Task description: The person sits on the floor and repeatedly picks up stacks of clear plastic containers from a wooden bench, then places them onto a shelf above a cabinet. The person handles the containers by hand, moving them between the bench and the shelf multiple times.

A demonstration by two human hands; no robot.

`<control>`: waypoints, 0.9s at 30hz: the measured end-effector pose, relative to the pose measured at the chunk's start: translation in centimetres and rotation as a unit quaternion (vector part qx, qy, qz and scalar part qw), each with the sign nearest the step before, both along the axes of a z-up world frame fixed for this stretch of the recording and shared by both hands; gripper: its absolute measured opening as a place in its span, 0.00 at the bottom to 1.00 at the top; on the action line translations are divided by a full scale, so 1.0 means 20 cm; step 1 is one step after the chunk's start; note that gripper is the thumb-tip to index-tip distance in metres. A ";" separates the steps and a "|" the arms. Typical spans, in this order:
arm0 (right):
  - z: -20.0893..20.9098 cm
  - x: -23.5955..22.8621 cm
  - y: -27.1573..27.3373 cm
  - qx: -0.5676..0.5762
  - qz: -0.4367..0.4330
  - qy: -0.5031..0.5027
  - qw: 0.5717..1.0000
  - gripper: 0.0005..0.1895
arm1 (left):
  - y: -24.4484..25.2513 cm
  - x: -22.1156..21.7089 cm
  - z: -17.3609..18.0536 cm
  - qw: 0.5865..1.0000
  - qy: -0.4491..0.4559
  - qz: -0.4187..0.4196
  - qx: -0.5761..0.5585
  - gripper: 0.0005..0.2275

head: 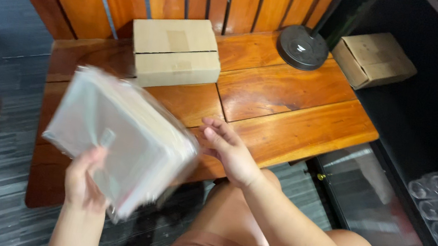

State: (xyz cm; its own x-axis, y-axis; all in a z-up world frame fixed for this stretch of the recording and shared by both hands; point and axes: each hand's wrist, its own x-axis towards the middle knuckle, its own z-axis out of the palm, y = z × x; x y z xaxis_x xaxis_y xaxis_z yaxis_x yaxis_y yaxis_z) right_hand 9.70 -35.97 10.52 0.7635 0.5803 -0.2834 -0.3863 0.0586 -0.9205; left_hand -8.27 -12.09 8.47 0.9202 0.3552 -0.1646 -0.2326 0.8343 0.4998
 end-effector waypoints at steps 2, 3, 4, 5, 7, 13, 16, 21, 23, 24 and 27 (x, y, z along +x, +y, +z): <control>0.12 -0.02 -0.05 -0.002 0.040 0.041 0.998 0.31 | -0.11 0.01 0.07 0.992 0.122 0.004 0.011 0.21; 0.18 -0.02 -0.07 0.000 0.083 0.083 0.993 0.39 | -0.17 0.02 0.10 0.970 0.243 0.008 0.023 0.23; 0.21 -0.05 -0.11 0.001 0.076 0.083 0.994 0.39 | -0.20 0.03 0.09 0.970 0.242 0.001 0.025 0.23; 0.24 -0.07 -0.15 0.070 0.143 0.115 0.981 0.44 | -0.23 0.05 0.07 0.961 0.263 -0.081 0.016 0.25; 0.22 -0.10 -0.25 0.140 0.201 0.143 0.959 0.49 | -0.30 0.11 0.07 0.944 0.282 -0.171 0.010 0.27; 0.07 -0.19 -0.57 0.054 0.006 0.166 0.985 0.39 | -0.65 0.33 0.34 0.915 0.234 -0.315 0.088 0.27; 0.04 -0.20 -0.68 0.072 0.055 0.221 0.971 0.39 | -0.81 0.43 0.45 0.885 0.257 -0.344 0.180 0.27; -0.01 -0.20 -0.91 0.080 -0.036 0.325 0.942 0.31 | -1.04 0.58 0.55 0.823 0.272 -0.451 0.215 0.30; -0.04 -0.19 -0.99 0.110 -0.073 0.327 0.936 0.30 | -1.11 0.64 0.55 0.816 0.264 -0.465 0.218 0.31; -0.05 -0.19 -1.03 0.136 -0.099 0.334 0.927 0.29 | -1.14 0.66 0.55 0.814 0.264 -0.472 0.213 0.32; -0.06 -0.14 -1.13 0.151 -0.173 0.338 0.913 0.32 | -1.23 0.74 0.46 0.852 0.205 -0.450 0.173 0.34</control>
